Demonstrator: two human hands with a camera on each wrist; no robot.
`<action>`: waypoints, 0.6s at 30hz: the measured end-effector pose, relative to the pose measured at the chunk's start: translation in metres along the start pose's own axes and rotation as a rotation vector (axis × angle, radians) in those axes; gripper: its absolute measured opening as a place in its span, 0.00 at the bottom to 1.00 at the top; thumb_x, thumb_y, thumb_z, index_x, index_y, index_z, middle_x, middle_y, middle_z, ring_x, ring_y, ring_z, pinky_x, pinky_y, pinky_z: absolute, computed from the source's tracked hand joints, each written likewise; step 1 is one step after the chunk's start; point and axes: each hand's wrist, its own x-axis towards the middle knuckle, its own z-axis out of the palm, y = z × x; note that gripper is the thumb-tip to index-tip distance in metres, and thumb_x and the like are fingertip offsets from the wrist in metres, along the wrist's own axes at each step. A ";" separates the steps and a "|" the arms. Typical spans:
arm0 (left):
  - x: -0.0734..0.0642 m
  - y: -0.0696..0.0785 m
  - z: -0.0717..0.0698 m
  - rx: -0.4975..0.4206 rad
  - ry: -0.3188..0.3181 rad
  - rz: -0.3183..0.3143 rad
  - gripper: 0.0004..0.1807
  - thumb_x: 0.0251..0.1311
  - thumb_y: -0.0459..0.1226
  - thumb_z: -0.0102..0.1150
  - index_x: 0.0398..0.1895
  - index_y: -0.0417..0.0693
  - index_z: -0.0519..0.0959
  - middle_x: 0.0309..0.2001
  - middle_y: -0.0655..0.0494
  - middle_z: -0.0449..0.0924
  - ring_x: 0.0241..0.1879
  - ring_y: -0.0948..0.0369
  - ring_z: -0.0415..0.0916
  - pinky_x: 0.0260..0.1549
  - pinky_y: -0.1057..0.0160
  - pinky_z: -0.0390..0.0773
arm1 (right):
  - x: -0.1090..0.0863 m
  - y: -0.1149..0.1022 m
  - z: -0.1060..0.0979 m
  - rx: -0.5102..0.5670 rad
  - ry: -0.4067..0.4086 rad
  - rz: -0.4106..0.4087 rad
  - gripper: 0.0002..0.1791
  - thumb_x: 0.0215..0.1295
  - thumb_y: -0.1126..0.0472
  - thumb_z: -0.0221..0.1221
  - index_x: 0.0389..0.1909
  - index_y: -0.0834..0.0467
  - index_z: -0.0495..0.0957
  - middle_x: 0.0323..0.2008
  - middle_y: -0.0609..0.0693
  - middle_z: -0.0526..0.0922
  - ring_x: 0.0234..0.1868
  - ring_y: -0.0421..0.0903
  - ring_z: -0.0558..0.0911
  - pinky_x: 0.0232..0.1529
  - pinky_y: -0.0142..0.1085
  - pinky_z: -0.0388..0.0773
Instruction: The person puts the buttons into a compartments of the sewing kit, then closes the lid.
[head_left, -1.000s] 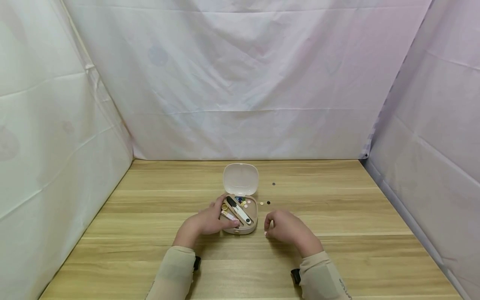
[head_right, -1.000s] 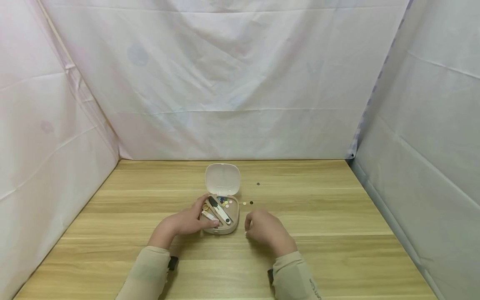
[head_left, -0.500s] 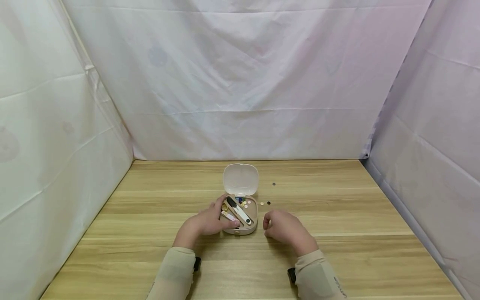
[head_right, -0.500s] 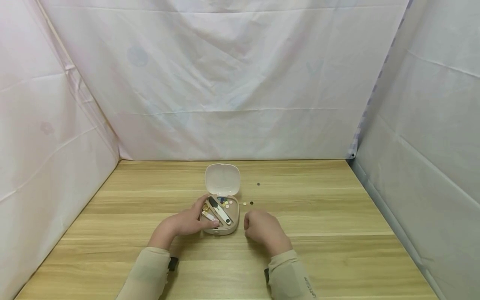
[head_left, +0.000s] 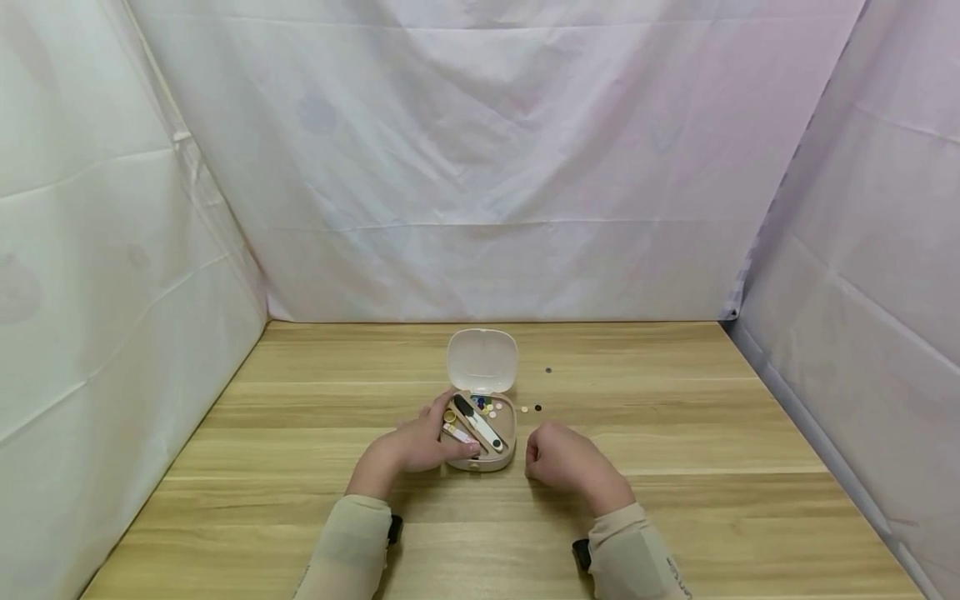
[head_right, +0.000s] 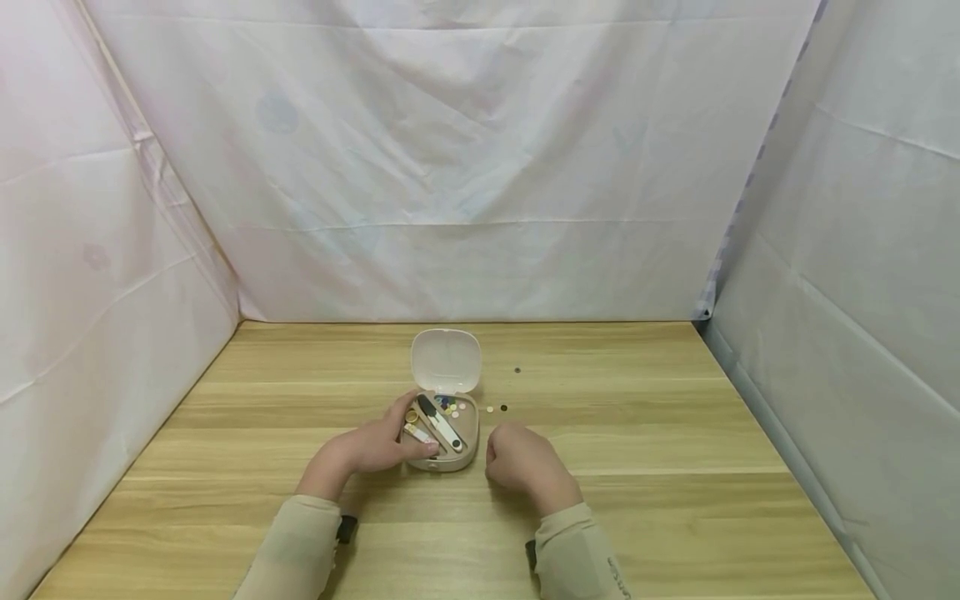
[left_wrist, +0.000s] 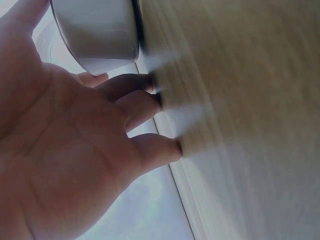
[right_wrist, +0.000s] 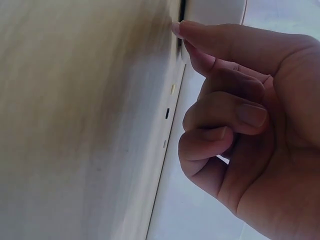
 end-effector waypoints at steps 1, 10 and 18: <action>0.000 0.000 0.000 0.002 0.000 -0.003 0.62 0.62 0.65 0.69 0.89 0.56 0.43 0.82 0.29 0.54 0.78 0.26 0.59 0.76 0.25 0.54 | 0.000 -0.001 0.000 -0.003 0.003 -0.006 0.14 0.58 0.71 0.65 0.18 0.54 0.79 0.18 0.44 0.76 0.22 0.42 0.73 0.26 0.35 0.69; 0.001 -0.002 0.003 0.003 -0.002 -0.010 0.62 0.62 0.65 0.68 0.89 0.58 0.43 0.83 0.31 0.55 0.77 0.27 0.61 0.76 0.25 0.56 | -0.001 -0.006 -0.013 0.016 0.053 0.010 0.09 0.63 0.66 0.65 0.25 0.51 0.81 0.23 0.44 0.78 0.26 0.43 0.75 0.30 0.37 0.71; 0.001 -0.002 0.002 0.000 -0.007 -0.011 0.62 0.61 0.66 0.68 0.89 0.59 0.43 0.82 0.31 0.55 0.75 0.28 0.64 0.73 0.26 0.62 | 0.004 -0.012 -0.023 0.158 0.112 -0.061 0.08 0.68 0.62 0.68 0.28 0.51 0.82 0.21 0.44 0.73 0.23 0.40 0.70 0.25 0.32 0.67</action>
